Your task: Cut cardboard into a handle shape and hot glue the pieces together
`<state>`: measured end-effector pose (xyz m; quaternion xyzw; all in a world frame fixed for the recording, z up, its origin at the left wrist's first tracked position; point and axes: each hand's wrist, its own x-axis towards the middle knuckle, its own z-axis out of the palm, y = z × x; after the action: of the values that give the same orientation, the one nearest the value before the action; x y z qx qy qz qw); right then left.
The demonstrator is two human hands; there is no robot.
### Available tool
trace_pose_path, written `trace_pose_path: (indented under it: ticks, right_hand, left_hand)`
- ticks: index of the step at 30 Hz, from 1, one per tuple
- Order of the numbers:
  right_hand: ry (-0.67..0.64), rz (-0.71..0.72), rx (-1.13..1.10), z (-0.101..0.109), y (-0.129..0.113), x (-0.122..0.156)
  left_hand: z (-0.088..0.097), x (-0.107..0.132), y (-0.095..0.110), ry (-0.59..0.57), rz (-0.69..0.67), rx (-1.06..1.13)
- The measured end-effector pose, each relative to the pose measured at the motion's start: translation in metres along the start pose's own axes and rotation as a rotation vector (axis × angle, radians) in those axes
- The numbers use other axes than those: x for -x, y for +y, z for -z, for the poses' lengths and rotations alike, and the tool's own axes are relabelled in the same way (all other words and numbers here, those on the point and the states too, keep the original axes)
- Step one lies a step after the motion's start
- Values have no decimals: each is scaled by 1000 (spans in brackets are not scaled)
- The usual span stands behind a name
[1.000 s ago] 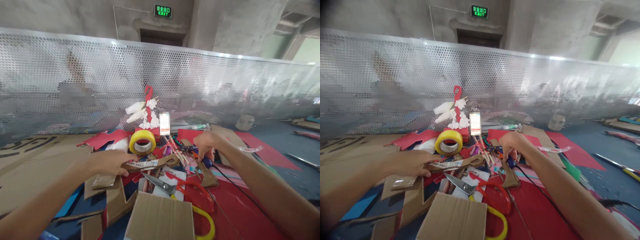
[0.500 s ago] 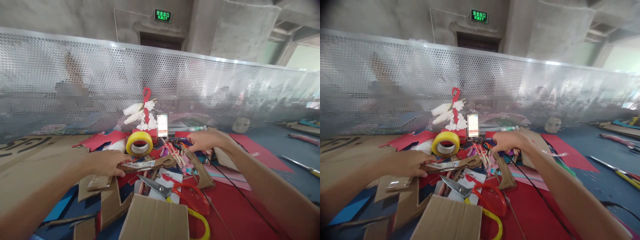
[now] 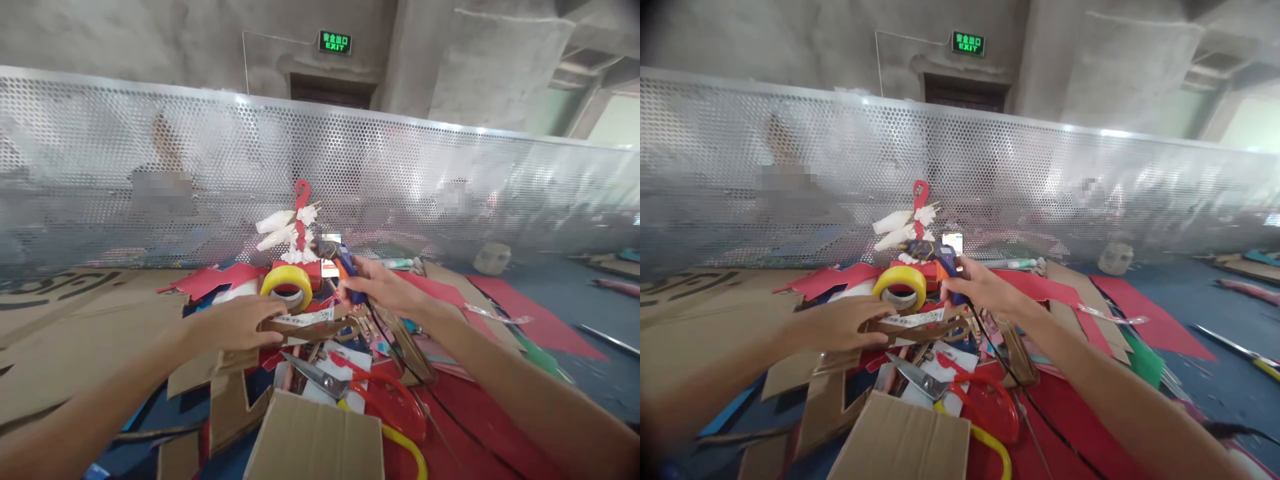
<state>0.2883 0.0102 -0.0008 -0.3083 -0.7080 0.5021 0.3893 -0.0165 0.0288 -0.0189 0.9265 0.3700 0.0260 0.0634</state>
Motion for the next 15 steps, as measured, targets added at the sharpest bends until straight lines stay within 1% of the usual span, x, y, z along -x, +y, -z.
trace_pose_path:
  ticks: [2, 3, 5, 7, 9, 12, 13, 15]
  right_hand:
    - [-54, -20, -75, -10, 9, 0]
    - [-57, -26, -86, -13, 15, 0]
    - [-47, -30, -82, -16, 25, 0]
    - [-52, -28, -65, -15, 33, -1]
    - [-106, -51, -7, -12, 40, -1]
    - [-166, -101, 139, -6, 46, -1]
    - [-177, -107, 179, -5, 48, -1]
    - [-193, -91, 236, -5, 49, -1]
  left_hand:
    - [-9, -6, 5, 25, -10, 14]
    - [-13, -8, 6, 28, -12, 23]
    - [-19, -11, 6, 28, -25, 44]
    - [-21, -13, 1, 13, -22, 75]
    - [-19, -12, -7, 5, 0, 124]
    - [-9, -6, -24, 20, 13, 233]
    - [-5, -3, -30, 6, 18, 285]
    - [2, 3, -41, -66, 53, 421]
